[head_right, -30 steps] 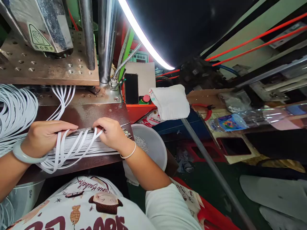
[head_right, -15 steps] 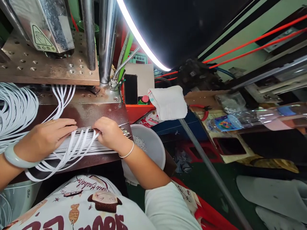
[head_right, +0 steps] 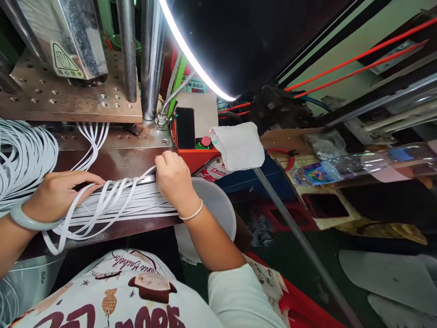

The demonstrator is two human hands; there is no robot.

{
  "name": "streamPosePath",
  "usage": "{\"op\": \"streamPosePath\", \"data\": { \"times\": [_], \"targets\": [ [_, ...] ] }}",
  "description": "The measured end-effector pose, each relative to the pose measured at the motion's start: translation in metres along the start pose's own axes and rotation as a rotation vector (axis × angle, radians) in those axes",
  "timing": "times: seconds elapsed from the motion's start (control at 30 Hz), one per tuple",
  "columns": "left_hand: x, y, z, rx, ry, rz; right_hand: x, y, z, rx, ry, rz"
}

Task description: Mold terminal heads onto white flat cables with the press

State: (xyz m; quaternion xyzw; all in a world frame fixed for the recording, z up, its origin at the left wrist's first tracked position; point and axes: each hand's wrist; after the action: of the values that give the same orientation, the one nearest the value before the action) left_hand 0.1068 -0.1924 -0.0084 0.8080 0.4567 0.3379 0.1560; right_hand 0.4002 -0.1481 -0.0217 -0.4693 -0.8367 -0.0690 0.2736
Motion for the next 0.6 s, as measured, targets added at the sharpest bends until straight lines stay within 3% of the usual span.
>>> {"op": "streamPosePath", "data": {
  "times": [0.1, 0.2, 0.3, 0.37, 0.43, 0.6],
  "targets": [
    [0.001, -0.004, 0.004, 0.051, 0.017, 0.045, -0.003, -0.007, 0.013, 0.227, 0.145, 0.056],
    [0.002, 0.000, 0.005, 0.162, 0.039, 0.198, -0.008, -0.009, 0.015, 0.519, 0.230, 0.113],
    [0.001, 0.006, 0.005, 0.260, 0.033, 0.381, -0.011, -0.009, 0.014, 0.724, 0.189, 0.163],
    [0.000, 0.007, 0.005, 0.261, 0.022, 0.427, -0.011, -0.009, 0.013, 0.769, 0.129, 0.127],
    [0.000, 0.005, 0.006, 0.203, 0.006, 0.412, -0.010, -0.009, 0.012, 0.744, 0.071, 0.039],
    [0.003, 0.002, 0.009, 0.021, -0.090, 0.187, -0.009, -0.008, 0.012, 0.586, 0.020, -0.130]
  ]
}}
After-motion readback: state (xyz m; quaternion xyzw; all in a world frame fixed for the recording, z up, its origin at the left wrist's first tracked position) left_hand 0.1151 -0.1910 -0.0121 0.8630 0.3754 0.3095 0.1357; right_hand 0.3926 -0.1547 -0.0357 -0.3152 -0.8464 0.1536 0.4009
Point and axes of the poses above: each hand's wrist, its own x-axis towards the middle knuckle, its own z-axis out of the palm, y = z × x, and after that the axes turned 2 degrees about y, right-handed
